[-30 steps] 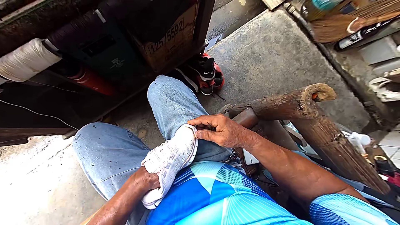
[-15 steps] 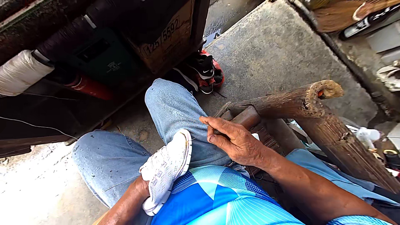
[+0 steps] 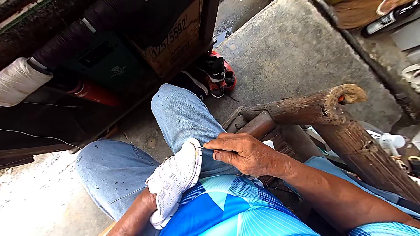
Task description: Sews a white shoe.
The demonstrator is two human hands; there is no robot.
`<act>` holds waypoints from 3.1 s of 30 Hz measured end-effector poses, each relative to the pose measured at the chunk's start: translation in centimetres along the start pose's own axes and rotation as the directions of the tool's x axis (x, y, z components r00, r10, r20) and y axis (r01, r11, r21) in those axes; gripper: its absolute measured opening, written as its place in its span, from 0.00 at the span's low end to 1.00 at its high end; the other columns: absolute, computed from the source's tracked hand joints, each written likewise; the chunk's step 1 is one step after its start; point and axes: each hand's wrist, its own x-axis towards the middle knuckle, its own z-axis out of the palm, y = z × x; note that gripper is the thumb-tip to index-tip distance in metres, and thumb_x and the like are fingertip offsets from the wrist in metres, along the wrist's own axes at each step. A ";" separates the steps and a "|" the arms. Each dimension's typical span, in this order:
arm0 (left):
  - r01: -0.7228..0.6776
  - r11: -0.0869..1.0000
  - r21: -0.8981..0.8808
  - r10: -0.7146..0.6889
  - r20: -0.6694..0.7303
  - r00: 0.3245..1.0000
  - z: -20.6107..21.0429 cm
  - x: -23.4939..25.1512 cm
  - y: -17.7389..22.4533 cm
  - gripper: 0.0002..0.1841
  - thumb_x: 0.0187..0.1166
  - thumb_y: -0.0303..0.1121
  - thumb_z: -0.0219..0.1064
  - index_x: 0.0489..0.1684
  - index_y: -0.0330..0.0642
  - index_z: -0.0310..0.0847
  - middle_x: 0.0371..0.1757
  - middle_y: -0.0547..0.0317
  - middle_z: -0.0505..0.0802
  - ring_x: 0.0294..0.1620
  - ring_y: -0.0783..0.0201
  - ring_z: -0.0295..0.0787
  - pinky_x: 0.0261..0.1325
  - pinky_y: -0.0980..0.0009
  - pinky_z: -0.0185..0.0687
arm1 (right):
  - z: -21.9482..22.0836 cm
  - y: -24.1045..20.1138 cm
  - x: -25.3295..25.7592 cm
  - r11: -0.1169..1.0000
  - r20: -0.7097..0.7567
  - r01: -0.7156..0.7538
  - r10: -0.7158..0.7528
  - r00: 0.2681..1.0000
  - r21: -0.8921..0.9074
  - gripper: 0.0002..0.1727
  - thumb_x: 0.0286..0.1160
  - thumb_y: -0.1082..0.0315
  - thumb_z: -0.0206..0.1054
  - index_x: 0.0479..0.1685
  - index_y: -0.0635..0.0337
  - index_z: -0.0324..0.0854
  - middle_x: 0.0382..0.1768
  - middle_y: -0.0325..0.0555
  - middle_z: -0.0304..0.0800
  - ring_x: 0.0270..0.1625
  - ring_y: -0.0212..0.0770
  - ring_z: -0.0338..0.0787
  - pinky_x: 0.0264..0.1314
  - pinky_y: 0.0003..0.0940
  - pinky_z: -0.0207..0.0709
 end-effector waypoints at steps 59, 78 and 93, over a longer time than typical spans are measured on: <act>0.183 0.833 0.522 -0.358 0.257 0.898 0.0 1.4 4.7 0.11 0.73 0.32 0.70 0.37 0.30 0.88 0.38 0.40 0.93 0.43 0.49 0.93 0.50 0.53 0.83 | -2.8 -0.1 1.2 0.885 0.178 0.248 -0.191 0.965 -0.394 0.12 0.76 0.69 0.62 0.40 0.59 0.93 0.26 0.38 0.84 0.26 0.31 0.82 0.23 0.26 0.72; 0.068 0.857 0.510 -0.223 0.250 0.942 0.1 2.2 4.5 0.10 0.71 0.33 0.69 0.34 0.32 0.88 0.34 0.43 0.93 0.39 0.53 0.93 0.46 0.57 0.84 | -2.5 0.8 2.5 0.907 0.207 0.245 -0.181 0.961 -0.343 0.11 0.73 0.72 0.62 0.39 0.61 0.92 0.27 0.39 0.85 0.27 0.32 0.82 0.24 0.28 0.72; 0.046 0.838 0.544 -0.220 0.260 0.940 0.2 2.6 4.6 0.10 0.71 0.33 0.69 0.33 0.33 0.88 0.34 0.41 0.92 0.39 0.49 0.93 0.45 0.52 0.83 | -2.7 0.6 3.8 0.960 0.263 0.123 -0.055 0.963 -0.250 0.09 0.72 0.70 0.63 0.34 0.57 0.90 0.27 0.33 0.85 0.29 0.26 0.83 0.28 0.23 0.75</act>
